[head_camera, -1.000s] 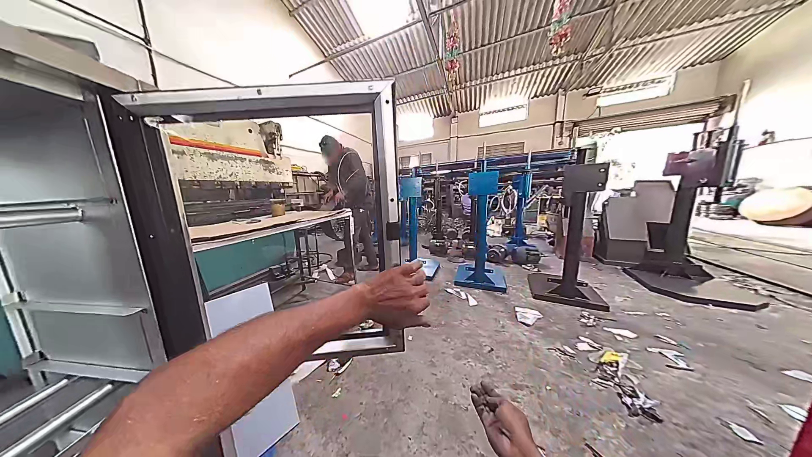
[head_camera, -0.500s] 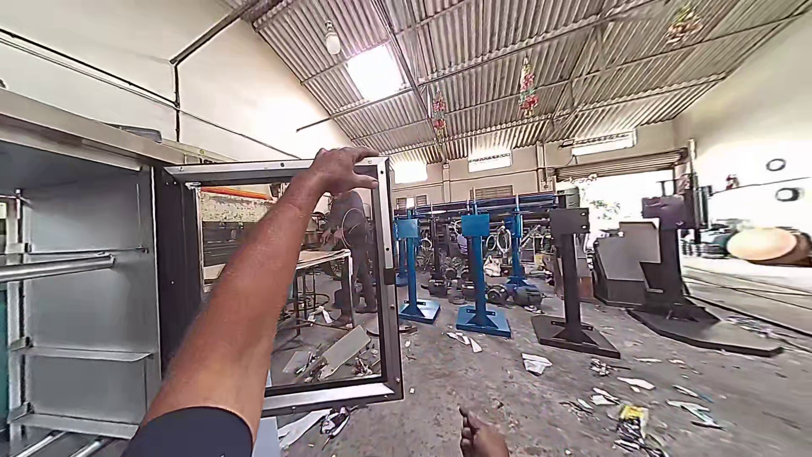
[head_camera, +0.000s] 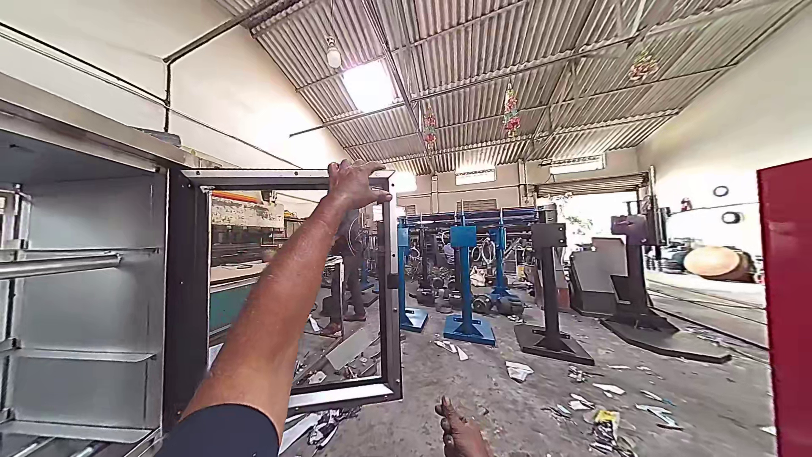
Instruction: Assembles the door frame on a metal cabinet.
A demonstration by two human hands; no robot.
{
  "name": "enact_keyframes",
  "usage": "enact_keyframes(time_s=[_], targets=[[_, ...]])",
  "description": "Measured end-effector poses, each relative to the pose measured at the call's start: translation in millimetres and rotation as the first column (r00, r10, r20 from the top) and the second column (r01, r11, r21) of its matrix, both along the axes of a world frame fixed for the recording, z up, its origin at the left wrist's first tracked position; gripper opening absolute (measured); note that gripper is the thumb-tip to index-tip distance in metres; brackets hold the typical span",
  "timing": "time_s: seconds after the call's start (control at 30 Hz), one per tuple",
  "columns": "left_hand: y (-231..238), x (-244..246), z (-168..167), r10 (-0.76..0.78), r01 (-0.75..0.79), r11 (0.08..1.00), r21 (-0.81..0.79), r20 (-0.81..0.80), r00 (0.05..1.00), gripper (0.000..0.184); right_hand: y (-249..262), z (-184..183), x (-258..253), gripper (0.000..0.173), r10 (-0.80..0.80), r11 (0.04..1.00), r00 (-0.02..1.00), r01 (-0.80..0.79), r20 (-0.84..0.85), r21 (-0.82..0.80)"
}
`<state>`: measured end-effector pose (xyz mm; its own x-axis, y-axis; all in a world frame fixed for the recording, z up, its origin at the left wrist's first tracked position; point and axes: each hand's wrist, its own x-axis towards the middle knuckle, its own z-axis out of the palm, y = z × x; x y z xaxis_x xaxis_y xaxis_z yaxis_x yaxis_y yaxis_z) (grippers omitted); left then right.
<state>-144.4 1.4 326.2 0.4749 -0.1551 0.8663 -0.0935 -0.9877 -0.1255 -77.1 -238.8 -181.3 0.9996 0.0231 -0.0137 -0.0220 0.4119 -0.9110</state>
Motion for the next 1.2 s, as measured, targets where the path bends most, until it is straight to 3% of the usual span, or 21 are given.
enact_keyframes(time_s=[0.1, 0.17, 0.3, 0.47, 0.6, 0.7, 0.83, 1.07, 1.2], targets=[[-2.8, 1.6, -3.2, 0.002, -0.002, 1.0, -0.027, 0.006, 1.0, 0.079, -4.1, 16.9, -3.5, 0.035, 0.014, 0.971, 0.988, 0.023, 0.156, -0.238], [-4.9, 1.9, -4.5, 0.009, -0.008, 0.999, -0.045, 0.018, 1.0, 0.081, -7.8, 54.0, -6.2, 0.035, 0.018, 0.957, 0.934, 0.088, 0.356, -0.278], [-6.3, 5.6, -7.1, 0.011, -0.009, 0.999, -0.049, 0.049, 0.999, 0.081, -22.2, 174.1, -7.0, 0.034, 0.039, 0.897, 0.653, 0.31, 0.756, -0.314], [-4.6, 11.2, -8.1, -0.004, 0.008, 0.999, -0.048, 0.084, 0.996, 0.081, -17.9, 318.1, -22.7, 0.034, 0.051, 0.851, 0.402, 0.462, 0.914, -0.251], [-4.5, 12.2, -9.3, -0.003, 0.008, 0.998, -0.057, 0.088, 0.996, 0.082, 2.7, 384.9, -25.2, 0.026, 0.129, 0.704, 0.2, 0.672, 0.971, -0.232], [-4.9, 10.3, -9.4, 0.004, 0.002, 0.999, -0.054, 0.095, 0.995, 0.083, 24.7, 419.7, -19.9, 0.022, 0.131, 0.634, 0.112, 0.754, 0.985, -0.171], [-6.4, 7.9, -11.1, 0.012, -0.008, 0.999, -0.043, 0.107, 0.994, 0.087, 42.4, 454.7, -9.5, 0.02, 0.041, 0.665, 0.103, 0.74, 0.994, -0.104], [-4.9, 9.9, -12.3, 0.002, 0.003, 0.999, -0.036, 0.138, 0.99, 0.087, 55.4, 464.6, -14.7, 0.02, 0.116, 0.411, 0.167, 0.889, 0.979, -0.2], [-3.3, 12.0, -12.2, 0.002, 0.001, 1.0, -0.02, 0.144, 0.99, 0.088, 57.5, 468.6, -6.9, 0.022, 0.119, 0.433, 0.116, 0.887, 0.986, -0.157]])
